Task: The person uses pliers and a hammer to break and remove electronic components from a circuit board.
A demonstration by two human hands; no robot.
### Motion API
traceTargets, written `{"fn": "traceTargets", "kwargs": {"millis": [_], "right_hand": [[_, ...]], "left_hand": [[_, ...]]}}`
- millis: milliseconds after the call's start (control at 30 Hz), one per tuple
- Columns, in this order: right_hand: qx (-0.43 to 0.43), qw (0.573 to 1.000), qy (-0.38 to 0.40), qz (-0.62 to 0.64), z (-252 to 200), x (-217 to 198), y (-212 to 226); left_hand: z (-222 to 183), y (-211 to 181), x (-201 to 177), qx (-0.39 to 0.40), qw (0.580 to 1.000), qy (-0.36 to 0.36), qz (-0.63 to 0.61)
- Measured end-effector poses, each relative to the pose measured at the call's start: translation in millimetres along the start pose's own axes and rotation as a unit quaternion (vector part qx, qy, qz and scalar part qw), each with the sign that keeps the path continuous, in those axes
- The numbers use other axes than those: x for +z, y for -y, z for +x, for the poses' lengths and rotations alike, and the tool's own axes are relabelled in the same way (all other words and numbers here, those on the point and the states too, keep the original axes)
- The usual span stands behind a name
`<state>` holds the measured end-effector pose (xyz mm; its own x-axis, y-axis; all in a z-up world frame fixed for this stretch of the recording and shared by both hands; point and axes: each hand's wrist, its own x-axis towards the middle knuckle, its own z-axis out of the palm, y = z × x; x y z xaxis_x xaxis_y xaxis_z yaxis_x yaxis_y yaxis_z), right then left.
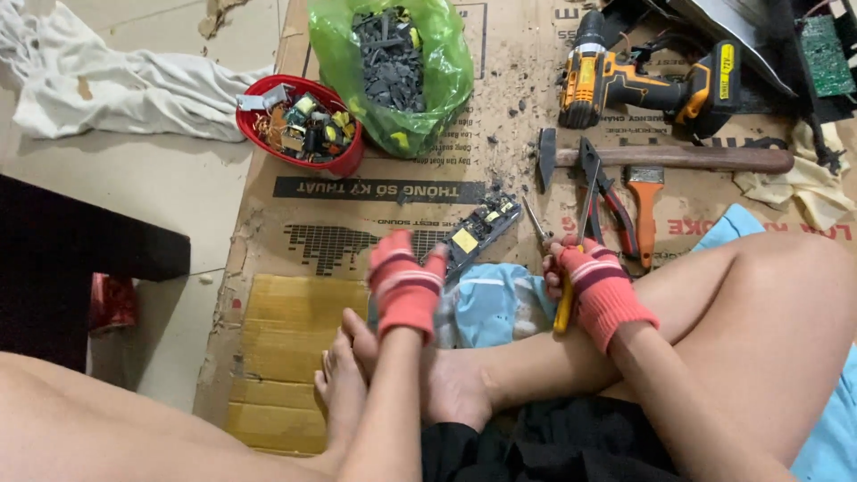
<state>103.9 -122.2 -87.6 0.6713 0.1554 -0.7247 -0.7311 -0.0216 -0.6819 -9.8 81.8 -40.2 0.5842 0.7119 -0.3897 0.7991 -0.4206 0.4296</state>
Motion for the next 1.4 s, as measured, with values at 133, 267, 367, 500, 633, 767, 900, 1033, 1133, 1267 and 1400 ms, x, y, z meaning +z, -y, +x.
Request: {"fn": "traceTargets", "kwargs": {"millis": [133, 267, 367, 500, 633, 767, 900, 1033, 1133, 1267, 1400], "right_hand": [[0.007, 0.997, -0.002, -0.080, -9.1, 4.3, 6.0], [-0.035, 0.955, 0.011, -0.294, 27.3, -8.5, 8.3], [-0.088, 0.853, 0.008, -0.514, -3.4, 18.1, 48.6], [-0.189, 0.688, -0.051, -0.699, 23.6, 29.5, 79.2], [-0.305, 0.611, -0.128, -0.719, 17.0, 17.3, 71.4], [-0.136, 0.644, -0.079, -0.749, 14.2, 17.5, 34.4], [-0.094, 0.612, -0.086, -0.780, 9.3, 34.3, 22.7], [-0.071, 0.597, -0.108, -0.792, 20.2, 40.2, 24.6], [-0.069, 0.602, -0.103, -0.789, 18.5, 41.2, 26.9], [-0.055, 0.617, -0.096, -0.779, 14.6, 33.4, 28.7], [-0.035, 0.630, -0.094, -0.770, 9.3, 16.1, 32.2]], "left_hand": [[17.0, 6.5, 55.0, 0.114, 0.987, -0.038, 0.102], [22.6, -0.5, 61.2, 0.115, 0.986, -0.011, 0.123], [29.2, -5.0, 70.2, 0.119, 0.986, -0.004, 0.114], [36.8, -12.4, 87.7, 0.131, 0.983, -0.052, 0.118], [42.3, -19.0, 95.7, 0.131, 0.984, -0.079, 0.088], [44.0, -23.5, 99.8, 0.111, 0.987, -0.098, 0.058], [43.1, -27.8, 89.7, 0.071, 0.992, -0.082, 0.061], [44.0, -29.5, 78.9, 0.072, 0.992, -0.089, 0.044], [49.1, -28.7, 74.8, 0.071, 0.993, -0.088, 0.045], [51.7, -28.8, 74.1, 0.076, 0.993, -0.079, 0.049], [40.5, -36.3, 84.9, 0.084, 0.993, -0.062, 0.051]]}}
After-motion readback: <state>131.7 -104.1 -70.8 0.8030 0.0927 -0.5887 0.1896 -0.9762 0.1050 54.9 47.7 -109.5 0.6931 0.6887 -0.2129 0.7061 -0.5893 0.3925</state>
